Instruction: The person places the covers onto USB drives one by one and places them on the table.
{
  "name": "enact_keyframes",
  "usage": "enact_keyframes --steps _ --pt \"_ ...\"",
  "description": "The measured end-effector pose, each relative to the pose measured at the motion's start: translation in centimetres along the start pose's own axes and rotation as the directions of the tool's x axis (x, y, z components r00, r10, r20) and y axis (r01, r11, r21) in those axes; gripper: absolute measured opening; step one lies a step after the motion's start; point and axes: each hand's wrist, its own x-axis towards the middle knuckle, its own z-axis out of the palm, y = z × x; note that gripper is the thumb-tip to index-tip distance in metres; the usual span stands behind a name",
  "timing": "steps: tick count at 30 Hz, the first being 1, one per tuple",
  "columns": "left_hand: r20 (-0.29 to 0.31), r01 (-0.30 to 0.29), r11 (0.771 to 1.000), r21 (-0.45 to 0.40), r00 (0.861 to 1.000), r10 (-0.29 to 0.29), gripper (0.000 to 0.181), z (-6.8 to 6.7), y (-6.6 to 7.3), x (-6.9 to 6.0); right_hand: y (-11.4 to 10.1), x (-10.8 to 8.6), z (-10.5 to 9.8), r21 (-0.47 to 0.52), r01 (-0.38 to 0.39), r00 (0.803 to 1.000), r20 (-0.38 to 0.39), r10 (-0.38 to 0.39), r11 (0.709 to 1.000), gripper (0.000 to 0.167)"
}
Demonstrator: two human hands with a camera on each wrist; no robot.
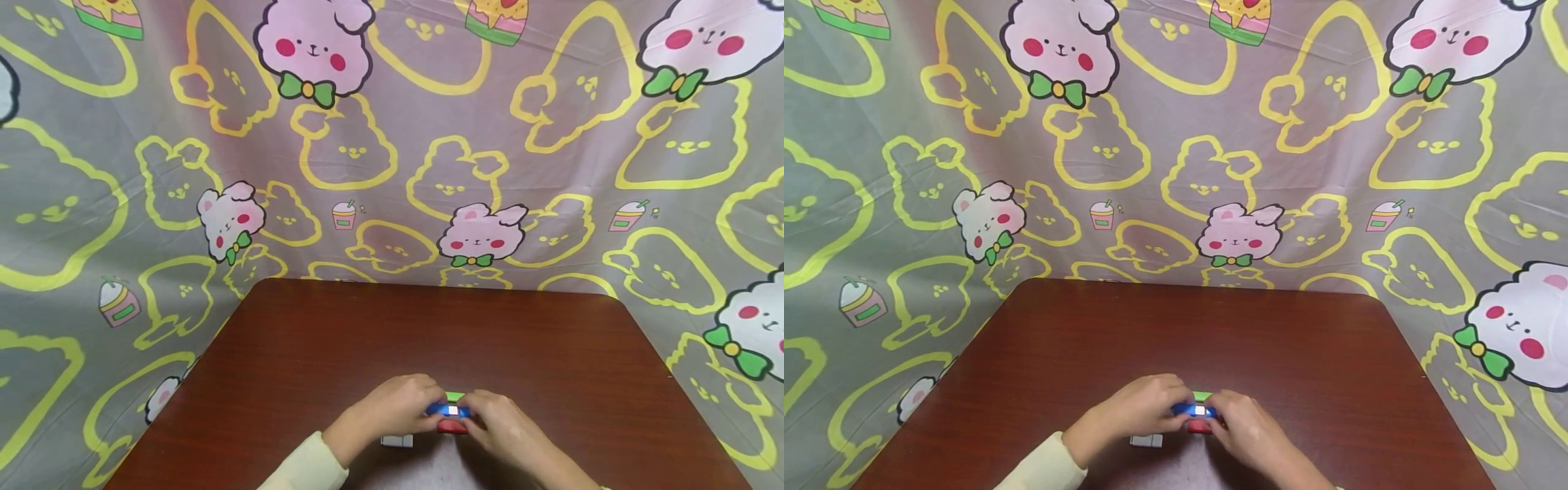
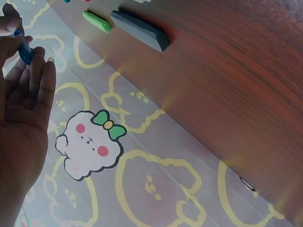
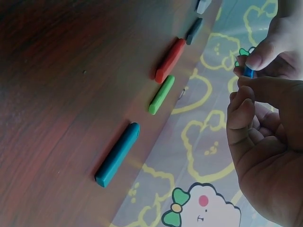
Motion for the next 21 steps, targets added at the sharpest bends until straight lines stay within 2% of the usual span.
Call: enact_keyframes --steps 7,16,21 --pt "-0.017 -0.009 1.000 0.002 1.000 0.009 0.017 0.17 0.26 0.28 -0.01 -0.01 0.10 -0.008 0.017 1.000 -0.015 -0.017 1.000 0.015" --pt "0.022 0.027 1.000 0.001 0.999 -0.027 0.018 0.11 0.75 0.61 0.05 -0.11 0.53 -0.026 0.064 0.994 -0.088 -0.066 0.998 0.018" --pt "-0.016 0.022 0.999 0.026 1.000 -0.022 0.016 0.22 0.93 0.72 -0.08 -0.13 0.46 -0.019 0.034 0.995 -0.096 -0.036 0.999 0.022"
